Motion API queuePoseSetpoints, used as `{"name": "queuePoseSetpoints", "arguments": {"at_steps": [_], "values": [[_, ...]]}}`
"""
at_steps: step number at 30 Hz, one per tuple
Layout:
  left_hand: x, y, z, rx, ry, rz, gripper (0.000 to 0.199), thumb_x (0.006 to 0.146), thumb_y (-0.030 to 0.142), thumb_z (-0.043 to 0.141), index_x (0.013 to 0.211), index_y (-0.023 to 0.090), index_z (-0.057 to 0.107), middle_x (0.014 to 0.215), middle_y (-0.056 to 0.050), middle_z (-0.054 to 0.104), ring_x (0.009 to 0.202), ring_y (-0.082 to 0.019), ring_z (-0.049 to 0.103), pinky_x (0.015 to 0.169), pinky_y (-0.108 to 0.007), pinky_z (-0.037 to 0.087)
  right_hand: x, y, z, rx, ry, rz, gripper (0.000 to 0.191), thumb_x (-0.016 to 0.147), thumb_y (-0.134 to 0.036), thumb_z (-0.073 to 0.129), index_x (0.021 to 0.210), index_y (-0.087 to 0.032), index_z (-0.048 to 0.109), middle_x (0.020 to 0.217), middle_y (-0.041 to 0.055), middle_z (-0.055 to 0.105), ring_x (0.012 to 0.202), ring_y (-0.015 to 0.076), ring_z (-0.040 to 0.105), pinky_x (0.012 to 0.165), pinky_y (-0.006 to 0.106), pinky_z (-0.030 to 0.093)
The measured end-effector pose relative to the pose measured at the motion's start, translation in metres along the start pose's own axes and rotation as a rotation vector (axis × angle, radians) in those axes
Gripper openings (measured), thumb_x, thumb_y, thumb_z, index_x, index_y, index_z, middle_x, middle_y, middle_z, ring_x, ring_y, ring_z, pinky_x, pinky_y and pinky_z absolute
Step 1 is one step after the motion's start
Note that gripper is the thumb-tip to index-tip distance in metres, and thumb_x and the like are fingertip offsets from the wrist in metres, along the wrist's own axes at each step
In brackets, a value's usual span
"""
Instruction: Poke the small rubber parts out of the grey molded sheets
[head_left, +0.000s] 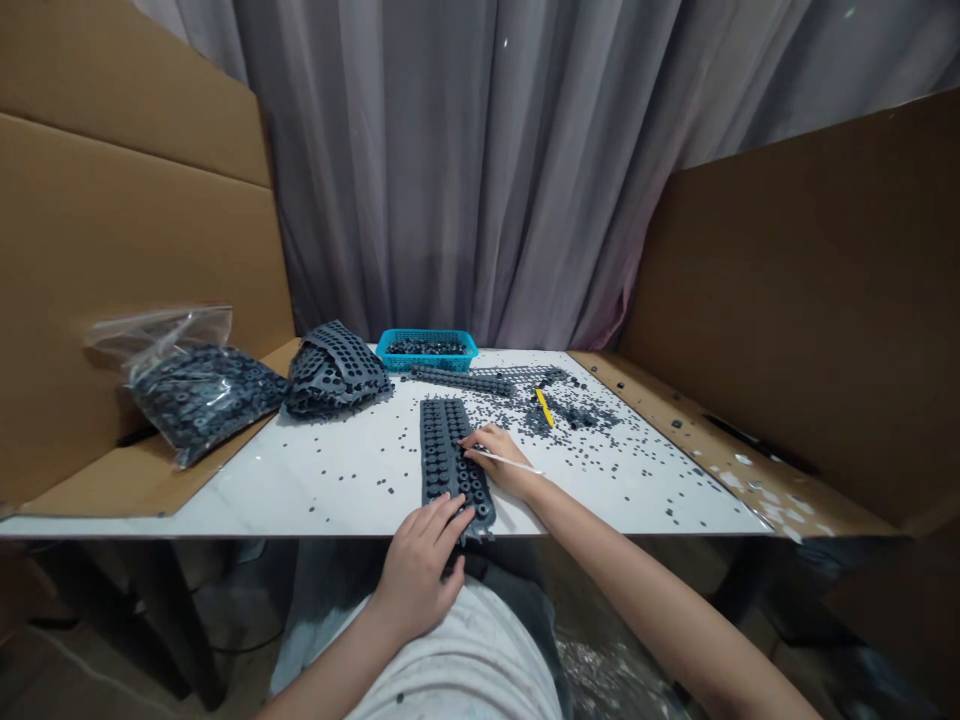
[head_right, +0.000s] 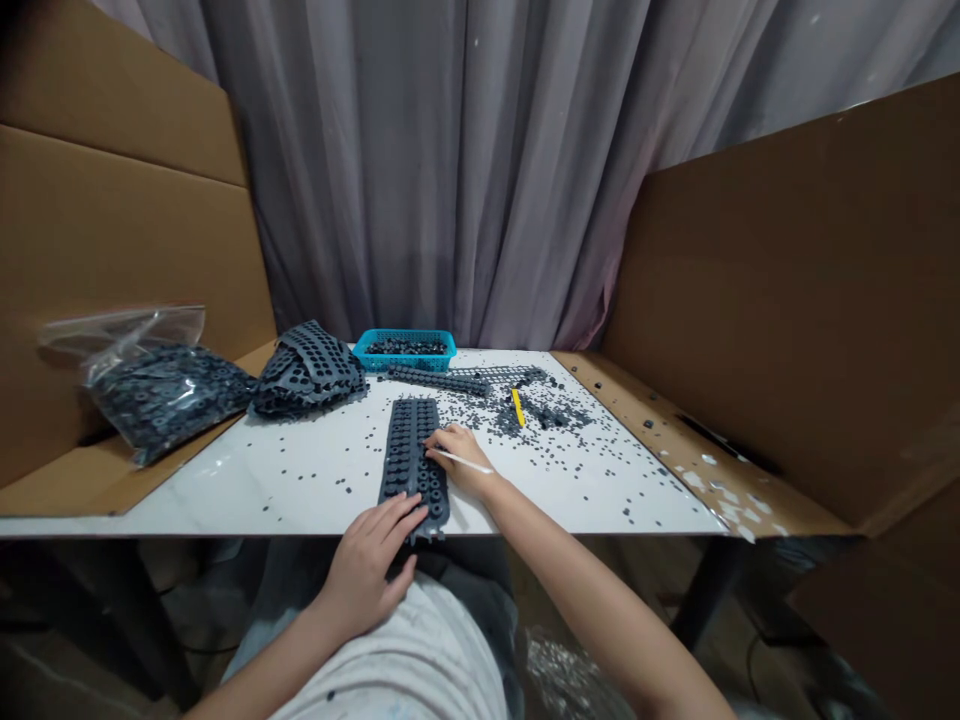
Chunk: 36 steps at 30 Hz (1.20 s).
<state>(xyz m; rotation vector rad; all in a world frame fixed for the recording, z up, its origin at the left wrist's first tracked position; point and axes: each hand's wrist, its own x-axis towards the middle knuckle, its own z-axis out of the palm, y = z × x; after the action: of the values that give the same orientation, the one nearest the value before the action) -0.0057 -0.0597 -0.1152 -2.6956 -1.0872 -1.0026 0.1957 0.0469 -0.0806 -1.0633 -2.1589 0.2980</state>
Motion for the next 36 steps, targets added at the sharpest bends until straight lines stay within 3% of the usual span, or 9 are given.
{"name": "queuePoseSetpoints", "arguments": {"at_steps": [9, 14, 21, 27, 36], "values": [[0.000, -0.001, 0.000, 0.001, 0.001, 0.005, 0.050, 0.079, 0.014, 0.048, 0.129, 0.020, 0.049, 0.135, -0.006, 0.053, 0.124, -0.026, 0.047, 0.097, -0.041, 0.040, 0.000, 0.020, -0.005, 0.116, 0.283, 0.206, 0.014, 0.089, -0.028, 0.049, 0.083, -0.020, 0.058, 0.089, 0.0092, 0.065, 0.087, 0.0255, 0.056, 0.079, 0.040, 0.042], [0.001, 0.000, 0.000, 0.000, 0.006, 0.004, 0.050, 0.078, 0.014, 0.048, 0.129, 0.020, 0.050, 0.134, -0.006, 0.054, 0.123, -0.026, 0.048, 0.097, -0.041, 0.040, 0.000, 0.022, -0.006, 0.307, 0.177, 0.215, 0.020, 0.086, -0.040, 0.055, 0.081, -0.020, 0.058, 0.094, 0.0076, 0.070, 0.086, 0.0228, 0.064, 0.075, 0.035, 0.048], [-0.001, -0.001, 0.001, -0.007, -0.010, -0.001, 0.051, 0.079, 0.014, 0.048, 0.130, 0.020, 0.049, 0.135, -0.006, 0.053, 0.124, -0.026, 0.047, 0.098, -0.041, 0.040, 0.000, 0.021, -0.004, 0.407, 0.091, 0.194, 0.024, 0.083, -0.045, 0.059, 0.079, -0.021, 0.061, 0.095, 0.0090, 0.070, 0.091, 0.0246, 0.065, 0.079, 0.039, 0.048], [0.000, 0.000, 0.000, 0.001, -0.006, 0.005, 0.051, 0.079, 0.014, 0.048, 0.129, 0.019, 0.050, 0.135, -0.007, 0.053, 0.123, -0.027, 0.048, 0.097, -0.042, 0.041, 0.000, 0.020, -0.005, 0.375, 0.090, 0.164, 0.023, 0.084, -0.044, 0.059, 0.080, -0.021, 0.062, 0.092, 0.0080, 0.070, 0.088, 0.0238, 0.064, 0.077, 0.038, 0.048], [0.001, -0.001, 0.000, 0.014, 0.000, 0.010, 0.051, 0.078, 0.014, 0.049, 0.129, 0.020, 0.050, 0.134, -0.007, 0.054, 0.122, -0.026, 0.049, 0.096, -0.042, 0.042, 0.002, 0.022, -0.002, 0.161, 0.157, 0.161, 0.007, 0.082, -0.027, 0.059, 0.077, -0.022, 0.062, 0.081, 0.0035, 0.068, 0.079, 0.0217, 0.057, 0.073, 0.034, 0.041]]}}
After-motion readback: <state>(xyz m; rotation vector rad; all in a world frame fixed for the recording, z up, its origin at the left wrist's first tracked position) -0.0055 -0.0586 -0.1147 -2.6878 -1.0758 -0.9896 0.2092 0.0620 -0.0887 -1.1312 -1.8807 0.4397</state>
